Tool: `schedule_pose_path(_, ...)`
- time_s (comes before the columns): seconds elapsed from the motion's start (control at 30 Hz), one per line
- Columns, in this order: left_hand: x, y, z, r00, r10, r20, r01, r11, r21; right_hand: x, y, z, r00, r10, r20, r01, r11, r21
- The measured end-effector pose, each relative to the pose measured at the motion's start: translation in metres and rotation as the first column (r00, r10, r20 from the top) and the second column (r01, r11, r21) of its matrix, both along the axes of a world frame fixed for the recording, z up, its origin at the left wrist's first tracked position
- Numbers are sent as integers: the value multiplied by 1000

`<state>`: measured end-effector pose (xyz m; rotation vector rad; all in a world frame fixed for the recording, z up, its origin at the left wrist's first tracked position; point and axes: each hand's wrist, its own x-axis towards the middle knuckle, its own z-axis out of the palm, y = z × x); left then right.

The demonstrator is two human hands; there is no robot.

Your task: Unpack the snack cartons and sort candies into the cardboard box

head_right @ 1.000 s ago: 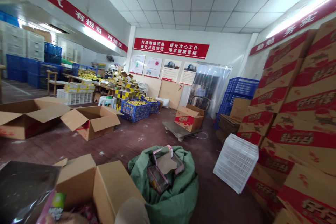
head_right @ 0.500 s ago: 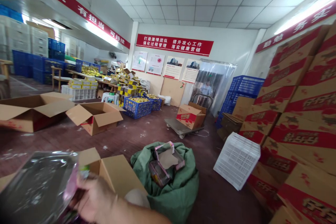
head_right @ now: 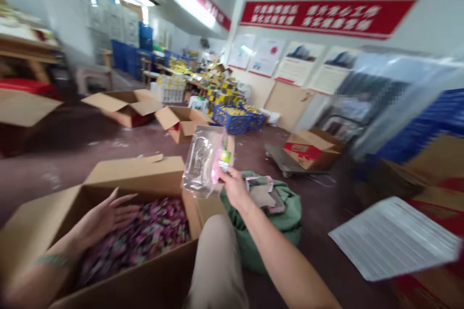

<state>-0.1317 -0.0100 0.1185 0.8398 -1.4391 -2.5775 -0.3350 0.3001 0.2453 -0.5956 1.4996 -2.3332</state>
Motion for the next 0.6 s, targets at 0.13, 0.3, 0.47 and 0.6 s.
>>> schedule_pose_path(0.13,4,5,11,994,101,-35,-102,994,-23,6,4,-13,987,105,-125,-89,988,130)
schedule_pose_path(0.3,3,5,19,975,221,-3,-221,975,-37,9,0,-25,978,184,-99,-167,973,156)
schedule_pose_path(0.47,13,10,28,966,259,13,-258,965,-52,6,-3,-23,985,154,-75,-143,981,134)
schedule_pose_path(0.6,20,21,37,969,242,48,-237,967,-92,12,2,-15,1000,0,-2,0,994,106)
